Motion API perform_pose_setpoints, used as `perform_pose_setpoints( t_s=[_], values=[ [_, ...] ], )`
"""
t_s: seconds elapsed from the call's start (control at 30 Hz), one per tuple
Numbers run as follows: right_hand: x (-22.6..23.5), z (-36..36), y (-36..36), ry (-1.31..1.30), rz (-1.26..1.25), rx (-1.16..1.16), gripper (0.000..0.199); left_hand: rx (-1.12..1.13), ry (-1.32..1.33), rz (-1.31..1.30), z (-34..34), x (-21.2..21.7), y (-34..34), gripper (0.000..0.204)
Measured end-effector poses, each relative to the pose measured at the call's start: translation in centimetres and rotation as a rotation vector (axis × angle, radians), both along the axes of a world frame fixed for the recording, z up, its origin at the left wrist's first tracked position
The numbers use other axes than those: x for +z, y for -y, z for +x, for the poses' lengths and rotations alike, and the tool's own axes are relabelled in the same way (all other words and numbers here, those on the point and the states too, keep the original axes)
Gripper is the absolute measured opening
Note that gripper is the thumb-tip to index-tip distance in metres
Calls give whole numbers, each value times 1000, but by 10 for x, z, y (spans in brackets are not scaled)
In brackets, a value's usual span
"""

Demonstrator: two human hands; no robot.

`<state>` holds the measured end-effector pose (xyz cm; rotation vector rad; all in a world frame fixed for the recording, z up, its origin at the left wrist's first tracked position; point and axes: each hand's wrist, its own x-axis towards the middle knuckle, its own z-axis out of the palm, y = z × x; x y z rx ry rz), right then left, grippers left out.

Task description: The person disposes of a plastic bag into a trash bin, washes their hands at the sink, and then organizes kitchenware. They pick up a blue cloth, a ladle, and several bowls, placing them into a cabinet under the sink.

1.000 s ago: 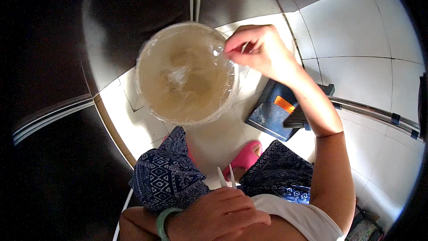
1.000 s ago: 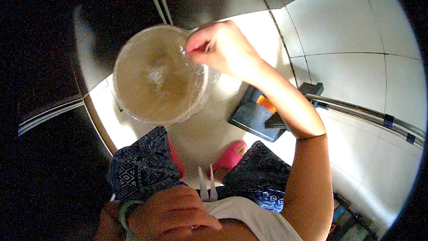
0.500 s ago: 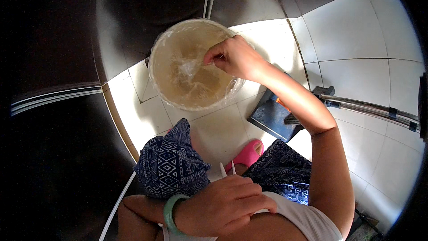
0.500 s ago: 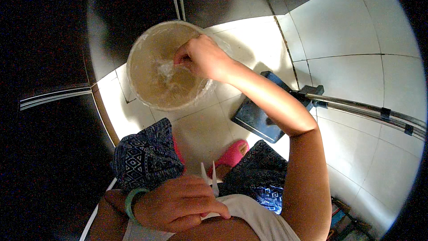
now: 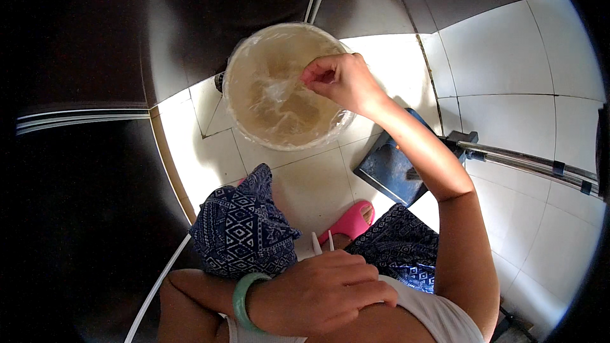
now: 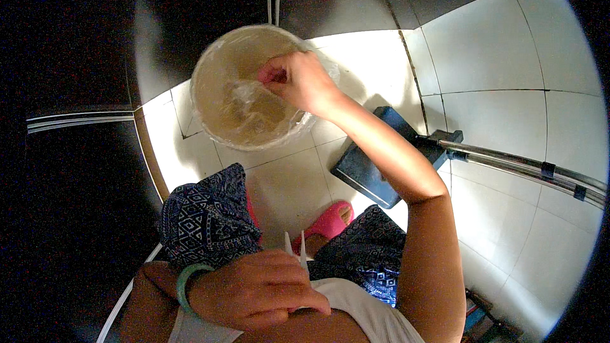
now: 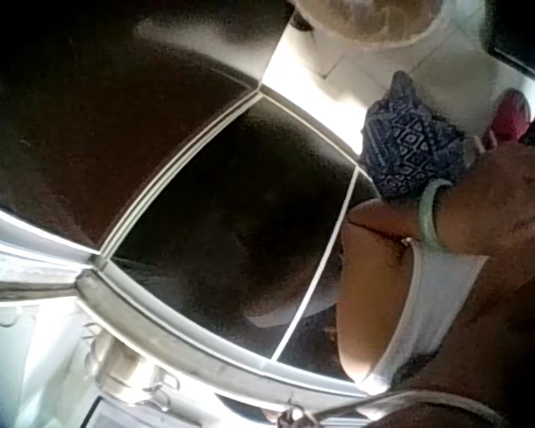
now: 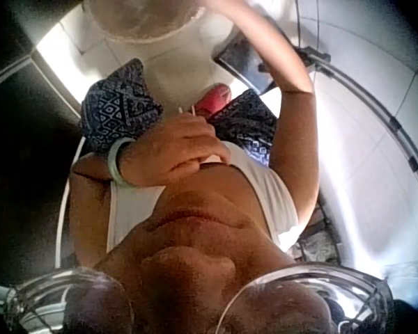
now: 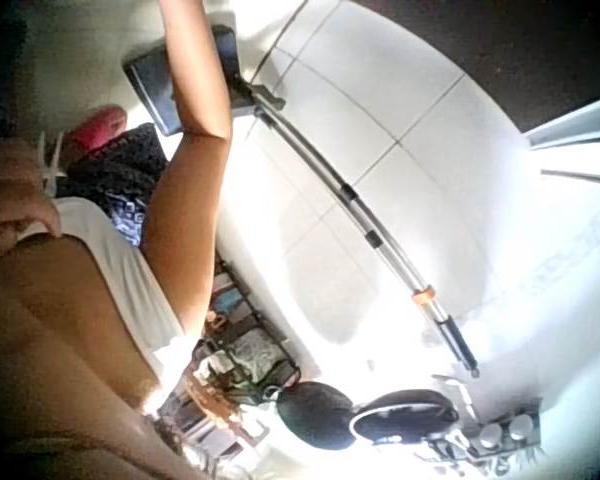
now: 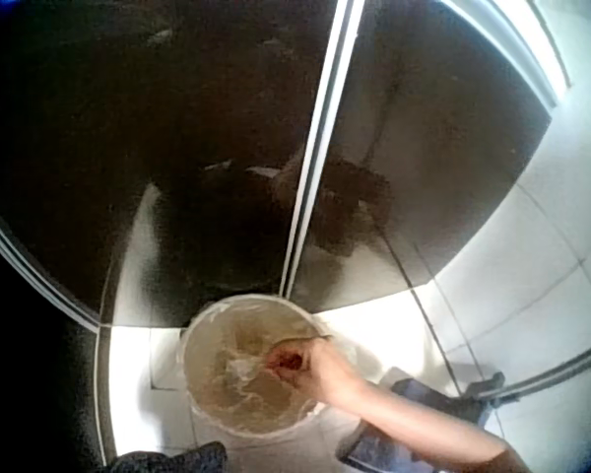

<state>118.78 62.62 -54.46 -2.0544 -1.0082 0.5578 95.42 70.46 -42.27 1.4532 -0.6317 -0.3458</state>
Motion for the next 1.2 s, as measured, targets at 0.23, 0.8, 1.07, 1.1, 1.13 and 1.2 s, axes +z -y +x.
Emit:
perform_pose_setpoints(
  t_s=[0.23,0.8,1.07,1.1,1.13,1.2],
  values=[
    [-1,0,-3,13,-40,-6,17,-30,-14,-2,0,-2,-3,36],
    [5,5,-7,-74,-79,-43,22,-47,-51,-17,2,-6,-3,38],
    [-5,5,-4,-154,10,-33,28,-72,-48,9,4,-5,-5,40],
    [-4,5,-4,-173,18,-22,28,-20,-41,-12,3,-4,-3,38],
    [-3,4,-4,-193,26,-10,29,31,-33,-34,3,-3,-1,36],
    [-2,4,-2,-163,41,10,28,86,-25,-60,2,-2,0,33]
  ],
)
